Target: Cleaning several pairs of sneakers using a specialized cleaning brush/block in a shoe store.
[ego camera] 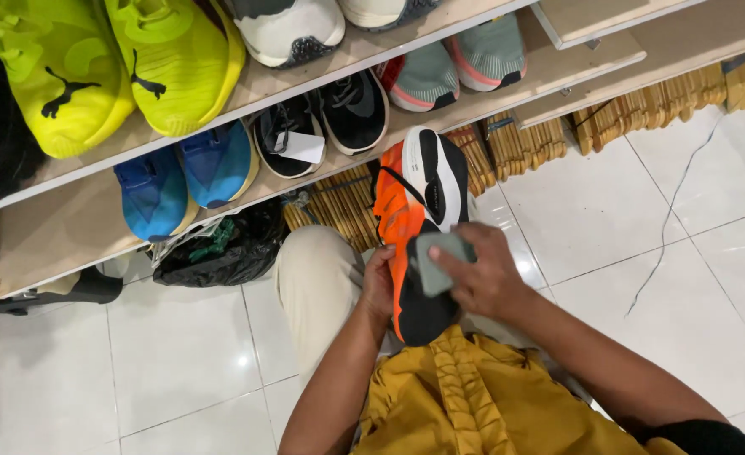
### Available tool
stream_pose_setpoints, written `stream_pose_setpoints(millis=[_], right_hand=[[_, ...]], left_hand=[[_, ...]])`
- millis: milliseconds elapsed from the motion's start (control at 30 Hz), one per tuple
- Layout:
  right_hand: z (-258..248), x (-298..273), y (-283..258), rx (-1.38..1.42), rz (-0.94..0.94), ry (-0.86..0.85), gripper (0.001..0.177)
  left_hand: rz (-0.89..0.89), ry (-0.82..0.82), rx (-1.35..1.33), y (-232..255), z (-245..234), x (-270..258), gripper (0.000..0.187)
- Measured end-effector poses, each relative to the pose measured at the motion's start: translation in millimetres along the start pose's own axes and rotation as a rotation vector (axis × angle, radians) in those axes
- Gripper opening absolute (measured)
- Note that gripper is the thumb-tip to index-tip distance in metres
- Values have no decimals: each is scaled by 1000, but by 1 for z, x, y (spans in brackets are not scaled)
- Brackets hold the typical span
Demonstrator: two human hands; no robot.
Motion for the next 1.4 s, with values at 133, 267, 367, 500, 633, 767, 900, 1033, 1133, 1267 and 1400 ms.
stream_pose_setpoints(millis=[133, 267, 367, 500, 633, 767, 900, 1033, 1133, 1267, 1400], right_hand=[[5, 2, -47, -93, -300, -34, 57], [-1, 15, 13, -68, -128, 23, 63], [-14, 26, 22, -112, -14, 75, 70], [-2, 41, 17, -108, -252, -14, 68], [-9, 65, 113, -308, 49, 86, 73], [-29, 79, 145, -59, 178, 259, 72], [-1, 75, 102, -141, 151, 121, 69], [12, 28, 44, -206, 227, -14, 70], [13, 6, 39, -191, 157, -41, 72], [-18, 18, 77, -79, 320, 100, 69], [-17, 22, 50, -243, 403, 24, 68]], left_hand=[[43, 24, 81, 5, 3, -1, 50], [49, 84, 89, 3, 2, -3, 47], [73, 118, 46, 1, -12, -9, 43], [60, 77, 18, 4, 8, -5, 44], [50, 126, 86, 5, 6, -9, 46], [66, 174, 95, 10, -5, -6, 45], [59, 216, 96, 11, -20, -9, 45], [71, 228, 93, 14, -39, -10, 42], [62, 234, 102, 18, -35, -8, 42], [49, 305, 141, 12, -25, -14, 43], [65, 287, 124, 15, -51, -7, 45]])
Point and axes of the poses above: each hand's wrist, its own x-axis towards the middle knuckle, its own z-axis out of the palm, y = z × x, the point moved 9 cm from there along x, towards the middle knuckle, and after that the axes turned 9 degrees about -y, right-handed, at the moved point
